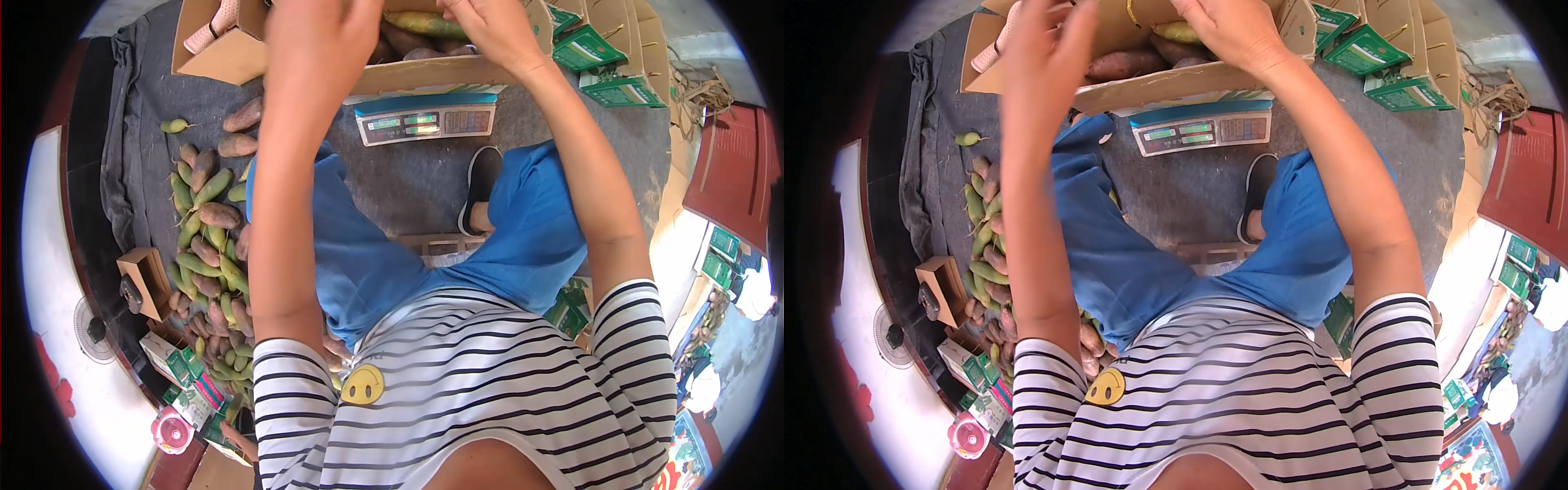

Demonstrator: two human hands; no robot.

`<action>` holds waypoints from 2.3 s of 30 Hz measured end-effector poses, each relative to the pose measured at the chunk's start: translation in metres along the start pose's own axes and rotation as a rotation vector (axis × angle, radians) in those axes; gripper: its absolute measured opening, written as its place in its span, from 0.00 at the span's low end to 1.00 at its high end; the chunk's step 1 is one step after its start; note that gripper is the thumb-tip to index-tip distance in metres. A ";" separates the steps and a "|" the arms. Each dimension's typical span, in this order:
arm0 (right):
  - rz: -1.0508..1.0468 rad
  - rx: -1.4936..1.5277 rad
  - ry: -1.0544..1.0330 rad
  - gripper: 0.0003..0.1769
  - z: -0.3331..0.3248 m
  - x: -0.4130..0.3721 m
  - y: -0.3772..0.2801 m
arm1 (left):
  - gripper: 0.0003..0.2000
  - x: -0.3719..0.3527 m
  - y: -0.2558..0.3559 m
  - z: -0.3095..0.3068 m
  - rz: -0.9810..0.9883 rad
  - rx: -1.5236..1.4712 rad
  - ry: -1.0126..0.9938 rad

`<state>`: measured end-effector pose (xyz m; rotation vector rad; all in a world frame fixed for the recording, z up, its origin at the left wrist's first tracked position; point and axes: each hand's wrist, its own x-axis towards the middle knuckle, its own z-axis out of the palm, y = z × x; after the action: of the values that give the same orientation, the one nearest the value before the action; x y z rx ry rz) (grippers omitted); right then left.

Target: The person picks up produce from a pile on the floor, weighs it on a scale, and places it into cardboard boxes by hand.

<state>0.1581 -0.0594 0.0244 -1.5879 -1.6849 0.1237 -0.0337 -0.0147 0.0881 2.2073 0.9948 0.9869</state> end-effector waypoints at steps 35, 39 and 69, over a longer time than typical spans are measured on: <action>0.274 -0.601 -0.550 0.22 0.041 0.068 0.082 | 0.06 -0.025 -0.064 0.083 0.196 0.552 -0.823; 0.051 -0.665 -0.709 0.18 0.053 0.070 0.087 | 0.07 -0.021 -0.058 0.084 0.269 0.581 -0.888; 1.999 -0.600 0.210 0.25 -0.251 -0.608 0.048 | 0.14 -0.037 0.127 0.127 0.626 -0.019 -0.844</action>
<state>0.2799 -0.6917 -0.1198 -2.9237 0.6328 0.4086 0.1004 -0.1394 0.0852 2.5831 -0.0915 0.1835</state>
